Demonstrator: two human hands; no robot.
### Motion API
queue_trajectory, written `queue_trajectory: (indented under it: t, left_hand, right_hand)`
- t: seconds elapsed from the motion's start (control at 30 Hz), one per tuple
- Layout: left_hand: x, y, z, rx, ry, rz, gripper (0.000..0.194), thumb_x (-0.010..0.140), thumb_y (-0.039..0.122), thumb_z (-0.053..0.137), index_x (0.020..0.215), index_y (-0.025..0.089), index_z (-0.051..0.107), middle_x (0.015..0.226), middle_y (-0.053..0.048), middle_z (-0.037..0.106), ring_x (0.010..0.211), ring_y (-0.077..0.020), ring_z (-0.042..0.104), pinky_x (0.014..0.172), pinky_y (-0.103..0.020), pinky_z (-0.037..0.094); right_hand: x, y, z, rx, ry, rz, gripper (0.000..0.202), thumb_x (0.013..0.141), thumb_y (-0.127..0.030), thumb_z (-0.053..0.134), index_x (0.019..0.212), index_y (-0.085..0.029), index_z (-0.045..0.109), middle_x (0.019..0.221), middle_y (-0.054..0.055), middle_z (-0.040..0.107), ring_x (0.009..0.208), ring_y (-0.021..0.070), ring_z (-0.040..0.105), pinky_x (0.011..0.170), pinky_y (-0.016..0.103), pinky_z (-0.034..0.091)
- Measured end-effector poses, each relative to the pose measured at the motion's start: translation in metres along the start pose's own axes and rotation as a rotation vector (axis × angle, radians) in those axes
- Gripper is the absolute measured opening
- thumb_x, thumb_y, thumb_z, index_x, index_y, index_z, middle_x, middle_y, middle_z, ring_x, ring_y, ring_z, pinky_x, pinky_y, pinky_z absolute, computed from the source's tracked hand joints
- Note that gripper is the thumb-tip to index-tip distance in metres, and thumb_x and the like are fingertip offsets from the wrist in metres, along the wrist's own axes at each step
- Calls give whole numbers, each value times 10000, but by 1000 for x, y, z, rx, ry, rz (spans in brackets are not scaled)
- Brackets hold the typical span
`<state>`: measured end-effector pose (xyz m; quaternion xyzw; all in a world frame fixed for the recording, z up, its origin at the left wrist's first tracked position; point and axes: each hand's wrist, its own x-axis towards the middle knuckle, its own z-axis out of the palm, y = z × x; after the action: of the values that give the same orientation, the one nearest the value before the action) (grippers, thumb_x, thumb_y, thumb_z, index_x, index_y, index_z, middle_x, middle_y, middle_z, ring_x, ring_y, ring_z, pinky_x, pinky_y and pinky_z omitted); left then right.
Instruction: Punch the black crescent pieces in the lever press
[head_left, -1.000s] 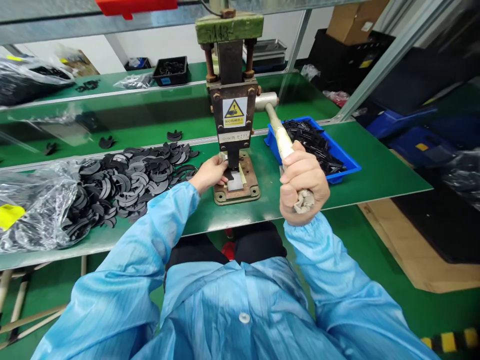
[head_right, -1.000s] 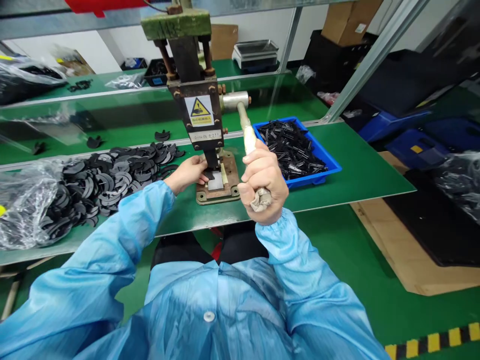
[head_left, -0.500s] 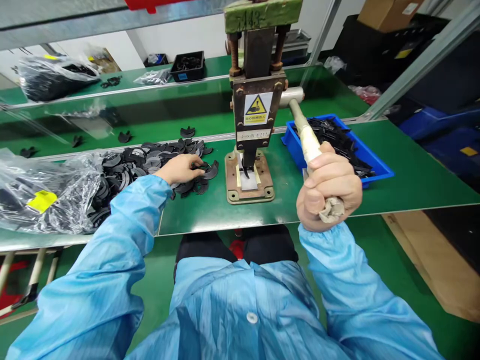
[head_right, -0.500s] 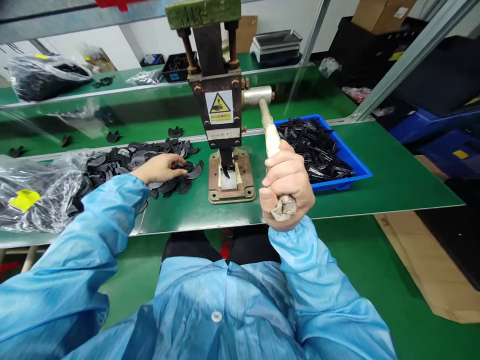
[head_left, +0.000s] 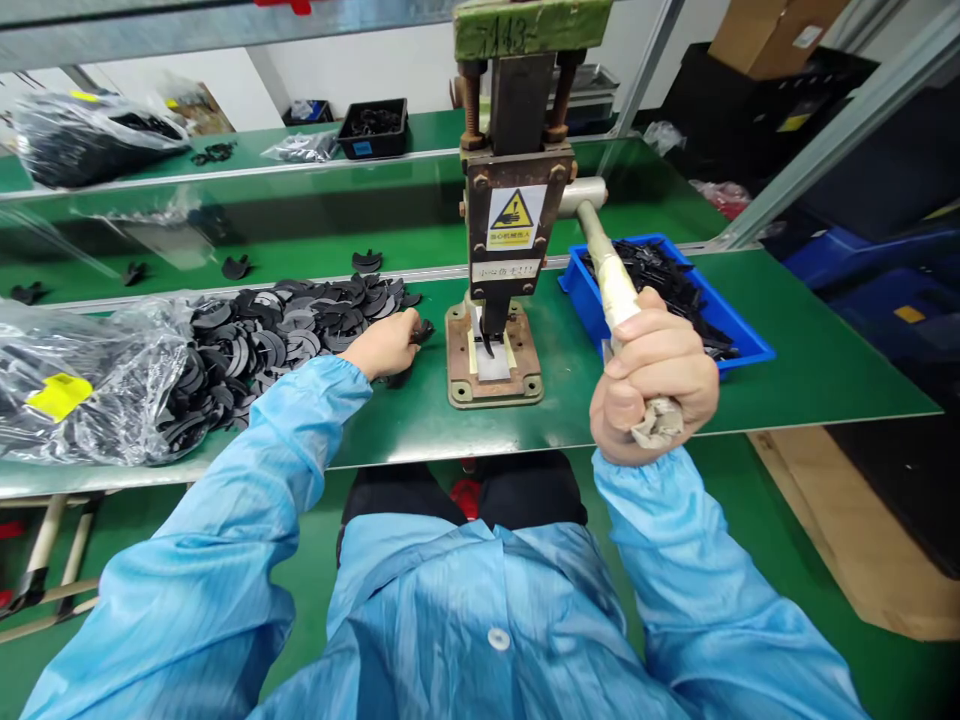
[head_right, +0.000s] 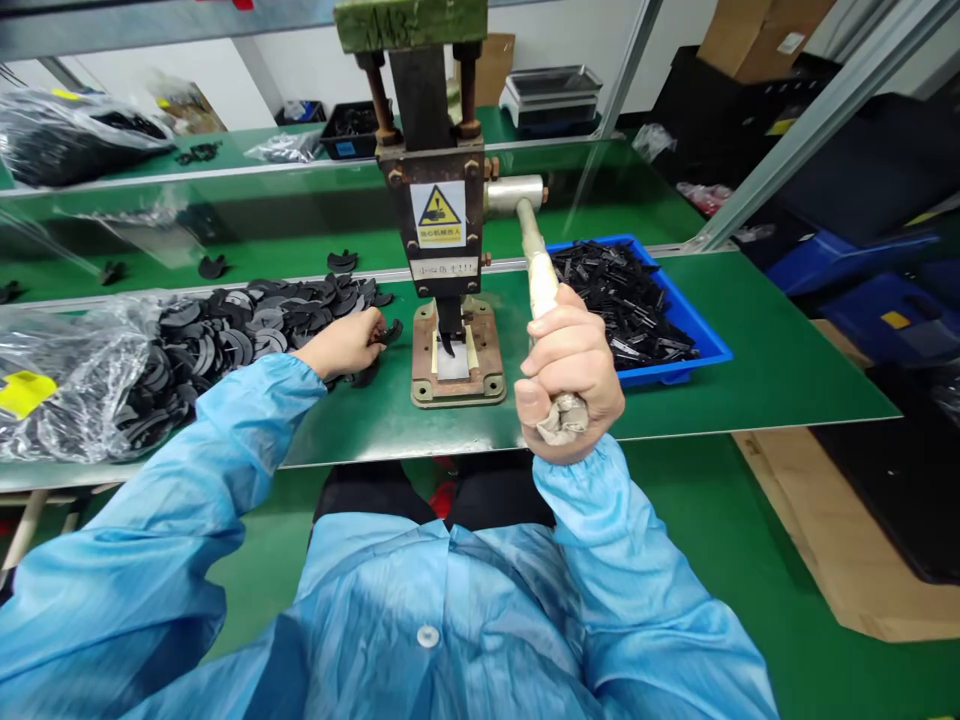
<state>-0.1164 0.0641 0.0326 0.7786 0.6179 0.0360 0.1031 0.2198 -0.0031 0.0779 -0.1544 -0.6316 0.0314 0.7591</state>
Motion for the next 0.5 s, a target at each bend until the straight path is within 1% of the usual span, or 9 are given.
queue_trajectory:
  t: [0.1, 0.2, 0.27, 0.33, 0.43, 0.5]
  left_hand:
    - [-8, 4, -4, -45, 44, 74, 369, 886, 168, 707, 1252, 176, 658, 1229, -173, 732, 1135, -335, 709, 964, -382, 523]
    - [-10, 13, 1, -145, 59, 107, 269, 900, 207, 715, 1168, 203, 701, 1141, -124, 743, 1079, -302, 701, 955, -358, 512]
    - [-8, 21, 11, -265, 80, 67, 175, 937, 286, 713, 1098, 218, 715, 1013, -81, 743, 952, -261, 693, 874, -331, 504]
    - [-5, 26, 22, -396, 114, -23, 143, 967, 360, 702, 1020, 227, 714, 874, -40, 715, 816, -221, 655, 766, -307, 476]
    - [-2, 28, 33, -554, 181, -146, 191, 968, 401, 718, 893, 229, 680, 751, -3, 663, 698, -177, 596, 657, -276, 427]
    - [-2, 29, 33, -691, 195, -169, 253, 976, 416, 729, 841, 223, 635, 701, 7, 644, 647, -152, 585, 610, -252, 420]
  right_hand:
    - [0, 0, 0, -1, -5, -9, 373, 914, -498, 761, 746, -259, 528, 715, -51, 575, 894, 180, 692, 1172, 662, 574]
    - [0, 1, 1, -9, 10, -4, 390, 912, -519, 764, 745, -260, 525, 699, -52, 558, 877, 184, 684, 1169, 678, 571]
    - [0, 2, 2, -11, 26, -13, 401, 902, -520, 768, 729, -258, 519, 688, -53, 551, 860, 184, 683, 1151, 676, 580]
    - [0, 3, 3, -20, 37, -15, 414, 890, -516, 772, 708, -257, 506, 677, -53, 547, 846, 186, 684, 1127, 673, 595]
    - [0, 4, 3, -35, 43, -8, 431, 870, -524, 777, 684, -260, 492, 662, -51, 544, 824, 195, 680, 1102, 677, 612]
    - [0, 5, 3, -35, 52, -12, 444, 853, -536, 783, 672, -260, 487, 652, -48, 540, 813, 199, 678, 1094, 672, 618]
